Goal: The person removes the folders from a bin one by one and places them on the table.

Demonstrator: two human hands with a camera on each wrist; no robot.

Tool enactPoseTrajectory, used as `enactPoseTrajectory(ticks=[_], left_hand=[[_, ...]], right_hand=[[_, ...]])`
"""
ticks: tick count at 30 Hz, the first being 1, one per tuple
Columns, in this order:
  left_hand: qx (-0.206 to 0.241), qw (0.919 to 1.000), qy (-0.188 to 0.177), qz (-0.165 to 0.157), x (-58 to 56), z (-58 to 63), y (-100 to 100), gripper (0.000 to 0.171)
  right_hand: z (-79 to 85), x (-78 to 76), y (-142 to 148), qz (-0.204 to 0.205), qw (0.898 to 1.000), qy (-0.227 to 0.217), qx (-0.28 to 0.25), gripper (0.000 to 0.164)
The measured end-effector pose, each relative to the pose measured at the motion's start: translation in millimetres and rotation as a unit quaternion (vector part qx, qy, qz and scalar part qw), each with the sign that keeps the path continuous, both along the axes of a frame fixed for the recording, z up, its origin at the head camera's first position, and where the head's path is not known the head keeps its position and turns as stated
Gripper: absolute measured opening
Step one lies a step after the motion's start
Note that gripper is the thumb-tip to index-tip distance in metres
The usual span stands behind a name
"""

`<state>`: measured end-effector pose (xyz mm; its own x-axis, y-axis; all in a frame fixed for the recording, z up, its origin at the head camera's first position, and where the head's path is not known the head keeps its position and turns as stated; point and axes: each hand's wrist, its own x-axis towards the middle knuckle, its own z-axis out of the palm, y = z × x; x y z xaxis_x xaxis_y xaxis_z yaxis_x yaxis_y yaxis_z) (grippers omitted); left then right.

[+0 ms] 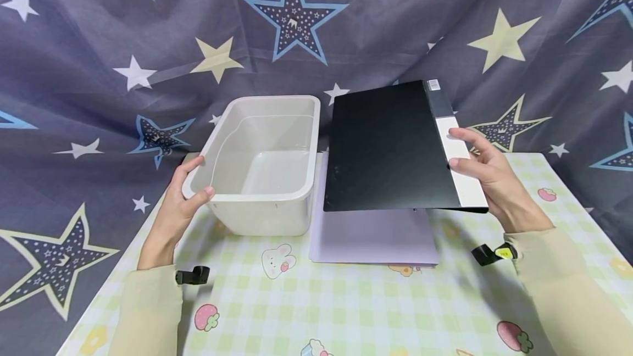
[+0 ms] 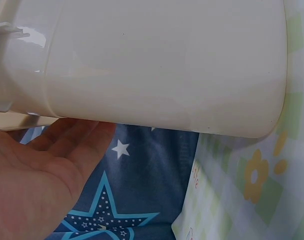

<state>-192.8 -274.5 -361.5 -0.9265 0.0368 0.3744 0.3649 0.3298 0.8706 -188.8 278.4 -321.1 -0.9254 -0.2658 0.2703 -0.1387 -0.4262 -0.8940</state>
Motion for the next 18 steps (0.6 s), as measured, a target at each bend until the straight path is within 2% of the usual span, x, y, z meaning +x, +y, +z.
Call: enactPoseTrajectory(ticks=[14,18], left_hand=[[0.000,1.0000,-0.002,-0.001,0.7,1.7,0.9,0.071],[0.003,1.0000,-0.001,-0.001,0.5,1.6,0.6,0.071]], right_hand=[[-7.9,6.4,18.7,0.006,1.000,0.001,-0.005,0.053],[-9.8,8.2,22.8,-0.003,1.000,0.007,0.011,0.054]])
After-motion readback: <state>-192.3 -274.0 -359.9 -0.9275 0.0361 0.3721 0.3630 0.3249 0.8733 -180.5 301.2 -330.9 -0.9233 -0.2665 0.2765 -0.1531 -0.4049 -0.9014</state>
